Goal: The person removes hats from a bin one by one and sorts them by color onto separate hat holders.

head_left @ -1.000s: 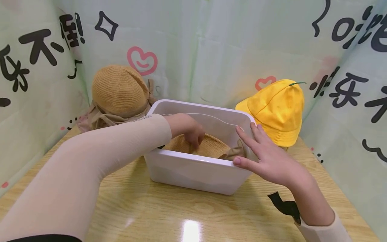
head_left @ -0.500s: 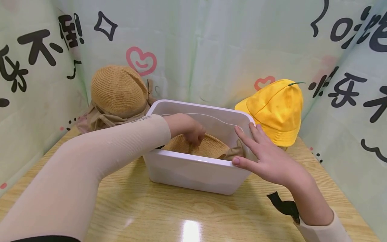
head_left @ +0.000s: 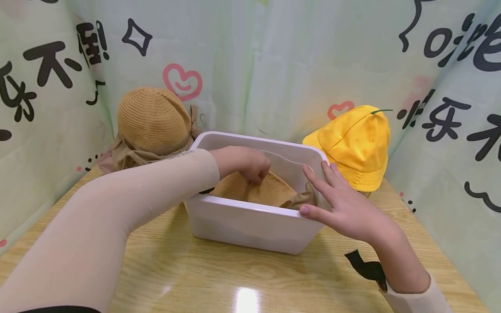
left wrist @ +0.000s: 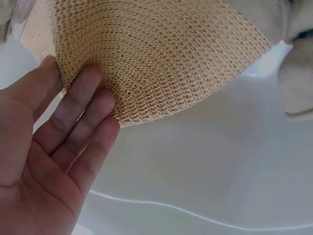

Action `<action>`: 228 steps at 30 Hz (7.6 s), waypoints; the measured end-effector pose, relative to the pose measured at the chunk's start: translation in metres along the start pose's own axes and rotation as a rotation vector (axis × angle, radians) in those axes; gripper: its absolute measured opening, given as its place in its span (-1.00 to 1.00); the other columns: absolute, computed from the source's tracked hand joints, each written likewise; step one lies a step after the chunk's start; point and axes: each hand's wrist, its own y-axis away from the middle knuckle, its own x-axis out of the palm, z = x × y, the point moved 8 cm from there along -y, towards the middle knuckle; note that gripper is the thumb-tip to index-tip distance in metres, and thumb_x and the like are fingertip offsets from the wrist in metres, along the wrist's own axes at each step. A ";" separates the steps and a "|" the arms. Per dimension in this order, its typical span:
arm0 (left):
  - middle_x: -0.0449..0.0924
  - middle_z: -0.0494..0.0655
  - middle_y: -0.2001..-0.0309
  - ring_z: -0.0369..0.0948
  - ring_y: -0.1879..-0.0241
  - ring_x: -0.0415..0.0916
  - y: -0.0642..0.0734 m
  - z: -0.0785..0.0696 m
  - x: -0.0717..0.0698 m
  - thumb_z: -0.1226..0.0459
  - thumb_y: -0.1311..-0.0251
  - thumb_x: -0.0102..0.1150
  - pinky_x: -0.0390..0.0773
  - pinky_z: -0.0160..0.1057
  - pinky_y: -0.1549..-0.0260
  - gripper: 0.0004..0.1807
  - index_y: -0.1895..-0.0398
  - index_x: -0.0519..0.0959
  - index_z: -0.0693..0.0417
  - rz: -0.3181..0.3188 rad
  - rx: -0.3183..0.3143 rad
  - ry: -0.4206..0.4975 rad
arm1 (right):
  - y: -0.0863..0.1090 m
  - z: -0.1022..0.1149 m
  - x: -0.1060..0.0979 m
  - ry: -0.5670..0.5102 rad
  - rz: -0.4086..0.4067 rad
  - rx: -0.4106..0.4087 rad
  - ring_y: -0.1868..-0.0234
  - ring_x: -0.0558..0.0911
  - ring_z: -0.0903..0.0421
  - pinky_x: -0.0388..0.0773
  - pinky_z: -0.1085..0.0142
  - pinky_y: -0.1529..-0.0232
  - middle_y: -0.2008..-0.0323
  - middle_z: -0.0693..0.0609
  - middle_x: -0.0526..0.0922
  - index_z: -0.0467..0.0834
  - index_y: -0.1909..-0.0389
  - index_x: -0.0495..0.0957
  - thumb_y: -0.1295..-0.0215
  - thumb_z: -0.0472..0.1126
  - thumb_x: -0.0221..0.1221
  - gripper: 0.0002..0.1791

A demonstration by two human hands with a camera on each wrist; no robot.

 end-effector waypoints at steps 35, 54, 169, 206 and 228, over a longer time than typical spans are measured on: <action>0.62 -0.03 0.22 -0.20 0.37 0.45 0.027 0.003 -0.044 0.33 -0.13 0.26 0.49 -0.29 0.36 -0.75 0.10 0.67 0.12 -0.138 -0.102 0.164 | 0.000 0.001 0.000 -0.017 0.005 0.009 -0.58 -0.30 -0.27 -0.02 -0.42 -0.35 -0.60 -0.14 -0.39 0.19 -0.60 -0.15 -0.37 0.33 0.07 -0.07; 0.62 -0.02 0.04 -0.12 0.04 0.47 0.048 -0.002 -0.090 0.41 -0.21 0.13 0.47 -0.20 -0.03 -0.73 0.03 0.64 0.14 -0.401 -0.050 0.157 | 0.002 0.000 -0.002 -0.025 -0.004 0.009 -0.58 -0.29 -0.26 -0.03 -0.38 -0.38 -0.59 -0.13 -0.43 0.13 -0.61 -0.18 -0.36 0.33 0.08 -0.03; 0.67 0.14 0.06 -0.12 0.04 0.64 0.208 0.050 -0.136 0.39 -0.37 0.14 0.64 -0.24 0.11 -0.84 0.04 0.47 0.21 -1.151 0.097 1.168 | -0.127 0.123 -0.136 -0.573 -0.655 -0.295 0.50 0.61 0.16 0.55 0.44 0.39 0.50 0.01 0.67 -0.27 0.29 0.64 -0.26 -0.32 0.23 -0.92; 0.68 -0.07 0.09 -0.22 0.12 0.60 0.264 0.114 -0.142 0.34 -0.37 0.17 0.55 -0.34 0.09 -0.74 -0.09 0.56 0.10 -1.277 -0.152 0.778 | -0.162 0.118 -0.164 -0.388 -0.692 -0.298 0.42 0.60 0.26 0.55 0.52 0.33 0.42 0.12 0.64 -0.26 0.13 0.63 -0.39 -0.23 0.14 -0.81; 0.61 -0.05 0.01 -0.18 0.08 0.65 0.248 0.113 -0.118 0.19 -0.35 0.24 0.65 -0.37 0.23 -0.65 -0.12 0.54 0.14 -1.088 -0.145 0.878 | -0.184 0.143 -0.171 -0.546 -0.756 -0.296 0.36 0.59 0.26 0.49 0.47 0.29 0.33 0.07 0.66 -0.24 0.12 0.64 -0.39 -0.24 0.17 -0.83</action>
